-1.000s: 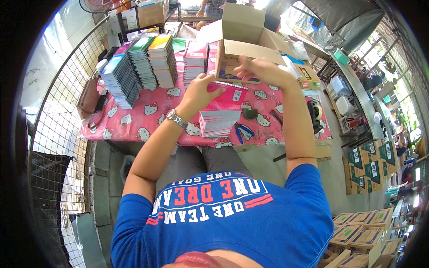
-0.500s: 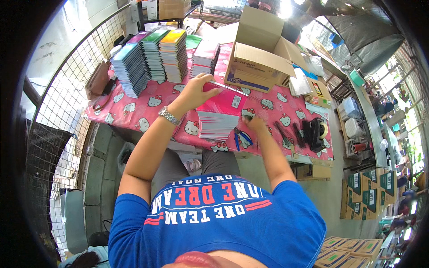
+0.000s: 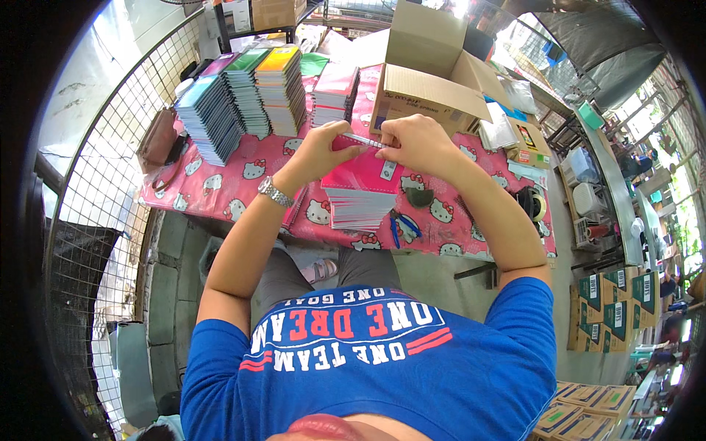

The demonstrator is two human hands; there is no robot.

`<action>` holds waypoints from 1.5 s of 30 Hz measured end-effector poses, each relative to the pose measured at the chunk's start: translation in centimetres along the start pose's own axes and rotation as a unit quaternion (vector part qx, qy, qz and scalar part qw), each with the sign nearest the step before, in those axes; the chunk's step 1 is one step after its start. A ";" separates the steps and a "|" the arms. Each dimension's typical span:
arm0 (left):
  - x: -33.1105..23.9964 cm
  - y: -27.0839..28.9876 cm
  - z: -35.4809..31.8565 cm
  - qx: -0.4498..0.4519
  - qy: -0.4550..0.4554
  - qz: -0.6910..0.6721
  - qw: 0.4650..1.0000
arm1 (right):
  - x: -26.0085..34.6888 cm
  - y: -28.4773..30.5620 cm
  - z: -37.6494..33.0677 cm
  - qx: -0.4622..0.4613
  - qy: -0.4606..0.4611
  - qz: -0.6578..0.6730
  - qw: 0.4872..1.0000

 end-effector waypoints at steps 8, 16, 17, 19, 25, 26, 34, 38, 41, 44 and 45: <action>0.4 0.6 -0.3 -0.013 -0.003 -0.029 0.999 | 1.0 1.1 0.4 -0.117 -0.015 0.041 0.992; 1.5 1.4 -1.1 -0.002 0.014 -0.013 1.000 | -8.7 -5.5 1.2 0.039 -0.104 0.533 0.839; 1.5 1.5 -0.8 -0.004 0.010 -0.013 1.000 | -14.3 -8.4 0.5 -0.047 -0.183 0.497 0.847; 1.0 1.0 -0.7 0.006 -0.013 -0.036 0.999 | -22.7 -15.1 -2.3 -0.133 -0.311 0.316 0.886; 0.1 0.0 0.9 0.019 -0.032 -0.048 0.998 | -25.0 -29.1 -6.8 -0.153 -0.240 -0.114 0.952; 0.8 0.0 0.7 0.017 -0.024 -0.040 0.999 | -24.6 -28.6 -5.2 -0.124 -0.241 0.023 0.962; 0.1 -0.8 0.8 0.093 -0.012 -0.068 0.993 | -1.9 -1.3 -0.4 0.120 0.098 0.592 0.791; -0.3 -0.9 1.1 0.115 -0.015 -0.049 0.992 | -4.2 -1.9 1.0 0.093 0.076 0.470 0.875; 0.0 -0.8 1.4 0.105 -0.027 -0.050 0.993 | -4.2 -2.8 2.0 0.089 0.063 0.355 0.929; -0.1 -1.0 0.8 0.099 -0.029 -0.078 0.992 | -4.5 -2.6 1.5 0.106 0.028 0.502 0.858; -0.1 -0.8 1.1 0.095 -0.028 -0.078 0.992 | -3.6 -2.0 1.6 0.110 0.077 0.551 0.824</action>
Point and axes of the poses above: each hand's wrist, its own z-axis towards the middle knuckle, its own y-axis out of the back of the hand, x = y × z, the point moved 9 cm from there along z, towards the middle knuckle, and after that the axes turned 1 degree about z, right-handed, at the moved point
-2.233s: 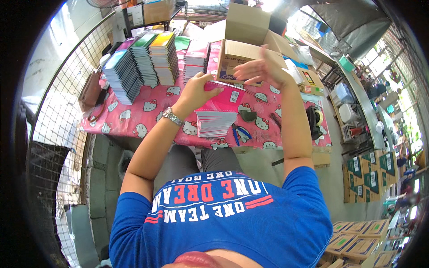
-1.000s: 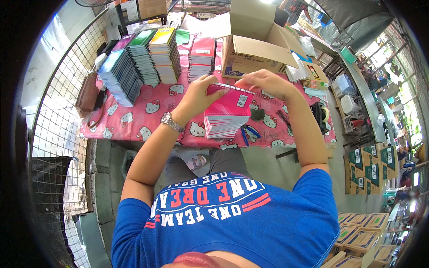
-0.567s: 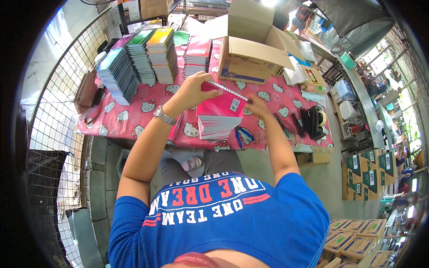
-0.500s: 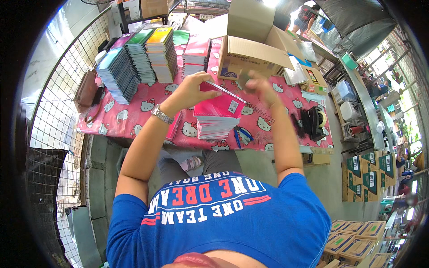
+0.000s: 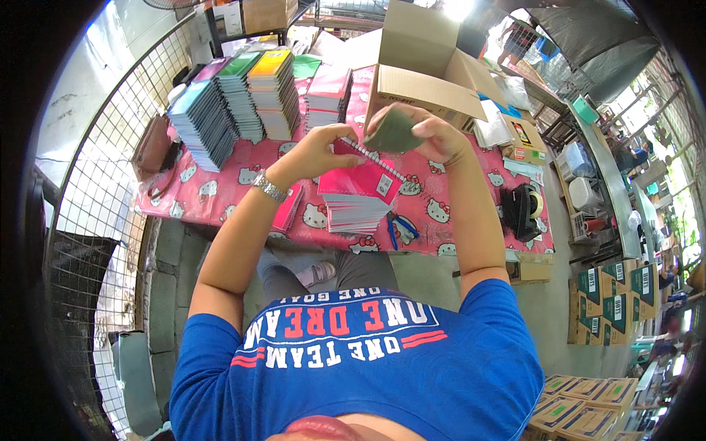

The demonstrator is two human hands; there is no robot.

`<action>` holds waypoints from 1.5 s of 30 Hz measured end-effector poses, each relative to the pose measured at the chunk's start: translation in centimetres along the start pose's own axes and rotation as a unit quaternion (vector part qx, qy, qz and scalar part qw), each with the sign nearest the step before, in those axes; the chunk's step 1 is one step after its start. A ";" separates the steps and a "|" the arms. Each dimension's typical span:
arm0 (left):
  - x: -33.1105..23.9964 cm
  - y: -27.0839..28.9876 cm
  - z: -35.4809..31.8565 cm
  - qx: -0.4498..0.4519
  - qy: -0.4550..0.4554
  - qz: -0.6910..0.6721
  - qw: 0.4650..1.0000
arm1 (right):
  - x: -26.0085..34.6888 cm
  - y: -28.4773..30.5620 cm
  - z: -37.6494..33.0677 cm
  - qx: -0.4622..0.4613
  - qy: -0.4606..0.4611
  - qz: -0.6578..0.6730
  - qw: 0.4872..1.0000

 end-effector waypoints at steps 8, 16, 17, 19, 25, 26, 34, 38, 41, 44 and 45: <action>1.7 0.6 -0.6 0.003 0.044 -0.007 0.999 | -0.4 -1.5 1.3 0.068 0.060 0.013 0.996; 3.3 -0.1 -1.0 -0.099 0.173 -0.161 0.967 | -31.1 5.6 -8.8 -0.347 -0.277 -0.452 0.774; 4.3 0.5 -2.2 -0.149 0.183 -0.185 0.954 | -30.3 1.4 -9.1 -0.382 -0.253 -0.494 0.739; 4.3 0.3 -3.4 -0.176 0.196 -0.176 0.949 | -28.9 -6.7 -10.5 -0.409 -0.200 -0.517 0.724; 3.1 0.0 -3.4 -0.196 0.213 -0.129 0.949 | -26.4 -5.1 -15.6 -0.427 -0.317 -0.299 0.792; 2.8 0.2 -3.1 -0.226 0.192 -0.146 0.944 | -25.3 -3.3 -17.0 -0.545 -0.227 -0.159 0.792; 2.7 0.5 -2.6 -0.221 0.154 -0.117 0.956 | 0.4 -8.5 -8.9 -0.453 0.177 -0.277 0.828; 2.7 0.6 -2.8 -0.234 0.117 -0.095 0.960 | 1.6 -9.8 -6.0 -0.424 0.169 -0.378 0.806; 2.8 0.2 -2.5 -0.211 0.099 -0.153 0.960 | 1.9 -10.1 -5.3 -0.413 0.171 -0.403 0.799; 5.1 -0.2 -2.5 -0.189 0.161 -0.155 0.956 | 2.3 -10.2 -5.1 -0.414 0.169 -0.398 0.801; 5.4 -0.3 -2.7 -0.189 0.161 -0.155 0.956 | 2.4 -10.1 -5.1 -0.417 0.162 -0.393 0.803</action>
Point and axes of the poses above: each hand's wrist, its own z-axis towards the middle knuckle, its own y-axis out of the back of the hand, x = y × z, the point moved 9 cm from there along z, towards the middle knuckle, and after that the axes turned 1 degree about z, right-handed, at the moved point
